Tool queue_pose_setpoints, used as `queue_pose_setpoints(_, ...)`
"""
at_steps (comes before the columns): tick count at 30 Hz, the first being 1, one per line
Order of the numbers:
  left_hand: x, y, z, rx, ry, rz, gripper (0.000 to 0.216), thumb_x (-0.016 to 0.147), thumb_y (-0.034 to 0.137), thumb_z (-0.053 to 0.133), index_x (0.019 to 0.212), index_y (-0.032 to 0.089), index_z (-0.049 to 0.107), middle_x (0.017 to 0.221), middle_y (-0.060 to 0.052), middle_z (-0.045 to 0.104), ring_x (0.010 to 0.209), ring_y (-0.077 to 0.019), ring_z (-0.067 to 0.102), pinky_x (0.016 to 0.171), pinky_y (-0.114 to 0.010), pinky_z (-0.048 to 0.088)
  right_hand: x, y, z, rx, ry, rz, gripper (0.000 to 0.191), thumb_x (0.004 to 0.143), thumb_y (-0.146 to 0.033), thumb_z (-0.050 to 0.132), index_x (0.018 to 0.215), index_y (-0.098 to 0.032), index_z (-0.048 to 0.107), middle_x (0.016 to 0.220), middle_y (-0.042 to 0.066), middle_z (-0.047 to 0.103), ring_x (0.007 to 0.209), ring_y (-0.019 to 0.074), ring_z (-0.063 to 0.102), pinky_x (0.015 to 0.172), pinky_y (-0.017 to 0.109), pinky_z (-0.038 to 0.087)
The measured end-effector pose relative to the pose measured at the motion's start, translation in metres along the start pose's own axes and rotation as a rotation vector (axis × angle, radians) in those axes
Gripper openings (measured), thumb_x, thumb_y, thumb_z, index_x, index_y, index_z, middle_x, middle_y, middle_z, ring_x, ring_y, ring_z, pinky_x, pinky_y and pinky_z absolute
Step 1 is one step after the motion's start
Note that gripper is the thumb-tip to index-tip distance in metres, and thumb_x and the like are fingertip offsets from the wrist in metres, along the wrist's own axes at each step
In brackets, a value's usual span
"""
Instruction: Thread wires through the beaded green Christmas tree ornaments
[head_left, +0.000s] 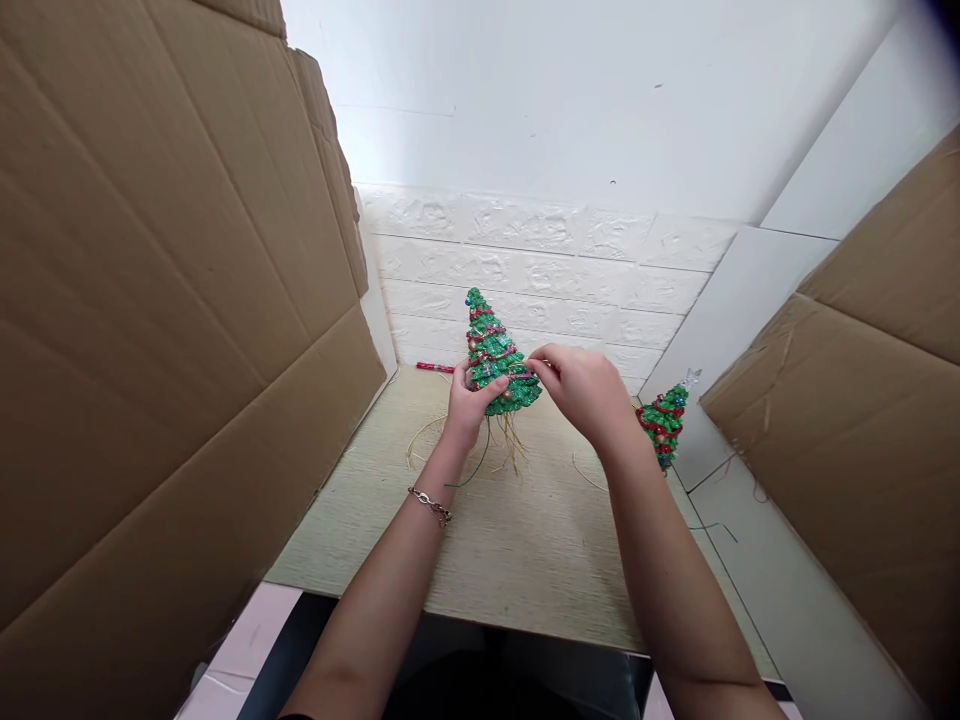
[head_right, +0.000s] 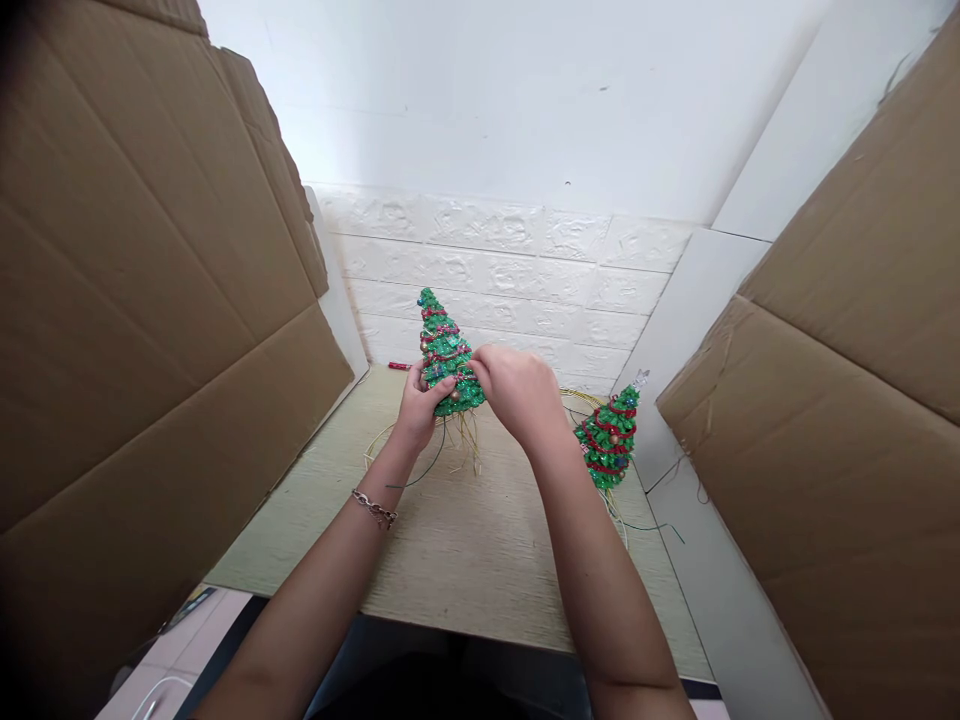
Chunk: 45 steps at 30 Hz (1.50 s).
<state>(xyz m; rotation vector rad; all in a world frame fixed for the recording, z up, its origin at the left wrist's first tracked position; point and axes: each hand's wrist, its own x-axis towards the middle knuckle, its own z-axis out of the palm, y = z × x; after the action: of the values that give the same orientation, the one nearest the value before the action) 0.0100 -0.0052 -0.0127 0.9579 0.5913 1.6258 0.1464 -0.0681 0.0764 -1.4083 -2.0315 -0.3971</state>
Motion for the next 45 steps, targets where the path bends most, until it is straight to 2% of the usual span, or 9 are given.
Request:
queue_pose_setpoints(4,-0.001,-0.002,0.001,-0.002,-0.029,-0.006,0.067,0.046,0.028,0.086,0.104,0.019,0.052,0.094,-0.004,0.065,0.078,-0.0148,0.062,0.069,-0.026,0.049,0.002,-0.002,0.005,-0.015,-0.068,0.010,0.018,0.089,-0.025,0.049,0.080,-0.022,0.065,0.078,0.003,0.070,0.068,0.0178,0.061,0.056,0.027,0.032)
queue_pose_setpoints(8,-0.003,0.001,0.004,-0.040,-0.066,-0.056,0.066,0.045,0.030,0.086,0.101,0.019,0.053,0.088,-0.002,0.065,0.067,-0.0127,0.060,0.062,-0.025,0.047,0.002,-0.005,0.009,0.028,-0.103,0.013,0.017,0.089,-0.026,0.049,0.082,-0.022,0.064,0.075,0.003,0.068,0.067,0.0172,0.059,0.055,0.027,0.032)
queue_pose_setpoints(10,-0.004,0.004,0.005,-0.056,-0.057,-0.070,0.065,0.045,0.031,0.085,0.100,0.019,0.053,0.083,-0.001,0.065,0.060,-0.0107,0.058,0.060,-0.025,0.046,0.001,-0.006,0.008,0.080,-0.108,0.030,0.014,0.087,-0.027,0.051,0.093,-0.022,0.063,0.075,0.002,0.067,0.066,0.0171,0.059,0.055,0.026,0.033)
queue_pose_setpoints(14,-0.003,0.008,0.004,-0.083,-0.019,-0.048,0.057,0.050,0.033,0.083,0.097,0.019,0.054,0.080,0.001,0.063,0.058,-0.0092,0.056,0.062,-0.026,0.045,-0.002,-0.007,0.000,0.147,-0.118,0.038,0.030,0.084,-0.025,0.055,0.114,-0.023,0.054,0.080,0.002,0.067,0.068,0.0176,0.060,0.055,0.025,0.036)
queue_pose_setpoints(21,0.002,0.005,-0.002,-0.181,0.043,-0.031,0.047,0.055,0.031,0.081,0.094,0.020,0.057,0.087,0.000,0.065,0.078,-0.0118,0.060,0.077,-0.026,0.045,-0.002,-0.005,-0.005,0.192,-0.044,-0.012,0.017,0.084,-0.017,0.054,0.099,-0.019,0.061,0.078,0.003,0.068,0.067,0.0159,0.061,0.062,0.026,0.040)
queue_pose_setpoints(25,0.003,0.004,-0.003,-0.158,0.061,-0.039,0.047,0.055,0.032,0.081,0.094,0.020,0.057,0.077,0.003,0.063,0.070,-0.0107,0.058,0.073,-0.025,0.045,-0.002,-0.007,-0.002,0.143,-0.007,-0.063,0.016,0.087,-0.017,0.050,0.096,-0.017,0.064,0.087,0.006,0.068,0.077,0.0181,0.062,0.068,0.028,0.042)
queue_pose_setpoints(29,0.002,0.004,-0.002,-0.119,0.053,-0.021,0.052,0.054,0.032,0.081,0.097,0.020,0.056,0.087,0.000,0.064,0.072,-0.0106,0.059,0.072,-0.026,0.045,-0.002,-0.009,0.000,0.081,0.004,-0.045,0.021,0.090,-0.019,0.045,0.096,-0.016,0.065,0.092,0.009,0.067,0.084,0.0205,0.061,0.070,0.029,0.043)
queue_pose_setpoints(39,-0.002,0.002,0.004,-0.017,-0.034,-0.060,0.069,0.044,0.032,0.086,0.102,0.018,0.051,0.090,-0.003,0.065,0.073,-0.0141,0.062,0.067,-0.027,0.048,0.002,-0.007,0.019,0.098,-0.110,-0.039,0.025,0.091,-0.018,0.040,0.093,-0.017,0.065,0.090,0.008,0.063,0.083,0.0196,0.059,0.070,0.029,0.042)
queue_pose_setpoints(45,-0.003,0.004,0.004,-0.020,-0.037,-0.062,0.066,0.049,0.032,0.084,0.104,0.018,0.051,0.087,-0.001,0.065,0.066,-0.0111,0.060,0.067,-0.026,0.047,0.000,-0.004,0.004,0.202,-0.109,-0.007,0.020,0.087,-0.020,0.050,0.103,-0.017,0.062,0.094,0.006,0.065,0.083,0.0184,0.058,0.071,0.029,0.041)
